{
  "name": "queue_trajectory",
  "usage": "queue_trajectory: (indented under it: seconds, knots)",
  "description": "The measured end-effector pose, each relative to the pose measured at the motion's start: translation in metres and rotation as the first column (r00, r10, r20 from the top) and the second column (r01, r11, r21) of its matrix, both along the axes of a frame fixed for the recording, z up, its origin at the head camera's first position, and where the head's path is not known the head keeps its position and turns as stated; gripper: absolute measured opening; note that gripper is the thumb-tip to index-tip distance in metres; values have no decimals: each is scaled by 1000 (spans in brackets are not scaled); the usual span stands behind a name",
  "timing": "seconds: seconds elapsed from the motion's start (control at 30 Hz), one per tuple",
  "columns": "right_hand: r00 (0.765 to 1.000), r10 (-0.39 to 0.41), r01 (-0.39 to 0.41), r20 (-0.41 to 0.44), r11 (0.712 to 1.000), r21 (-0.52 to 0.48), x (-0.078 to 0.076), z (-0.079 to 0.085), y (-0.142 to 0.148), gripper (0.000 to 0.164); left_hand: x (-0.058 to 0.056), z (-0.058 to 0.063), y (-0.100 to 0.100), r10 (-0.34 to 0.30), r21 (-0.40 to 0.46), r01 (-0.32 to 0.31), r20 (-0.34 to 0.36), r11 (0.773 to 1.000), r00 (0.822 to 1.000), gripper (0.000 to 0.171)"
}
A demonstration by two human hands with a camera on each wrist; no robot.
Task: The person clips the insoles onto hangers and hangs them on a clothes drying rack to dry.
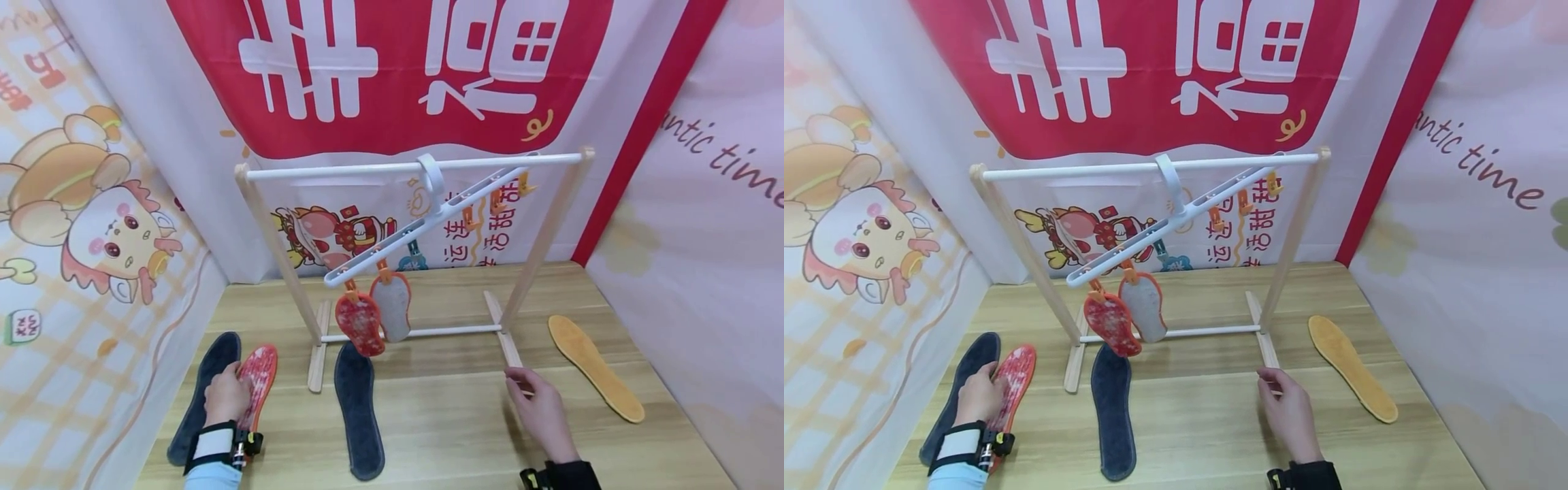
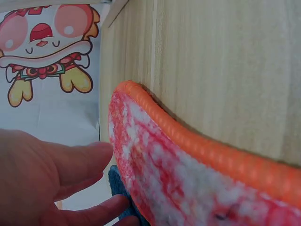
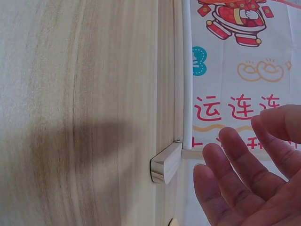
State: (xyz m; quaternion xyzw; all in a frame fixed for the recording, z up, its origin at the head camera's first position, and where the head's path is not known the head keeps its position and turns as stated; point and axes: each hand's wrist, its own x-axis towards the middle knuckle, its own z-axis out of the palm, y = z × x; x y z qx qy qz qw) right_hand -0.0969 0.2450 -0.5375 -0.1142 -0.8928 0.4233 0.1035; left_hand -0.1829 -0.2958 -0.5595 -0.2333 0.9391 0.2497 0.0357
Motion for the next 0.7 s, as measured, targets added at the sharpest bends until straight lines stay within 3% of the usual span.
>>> queue_trajectory:
  seconds: [0.23,0.5,0.7]
  knots:
    - [1000,9,-9,-19,1000,-6,2,-3,-2,19,-6,-5,-3,-121,-48,122,31,991,992,55]
    - [999,15,-15,-42,1000,-12,2,-2,-2,20,-9,-5,3,-109,5,108,32,994,994,60]
    - [999,9,-9,-34,1000,-11,-1,7,-2,21,-8,-2,6,-163,20,163,6,986,987,69]
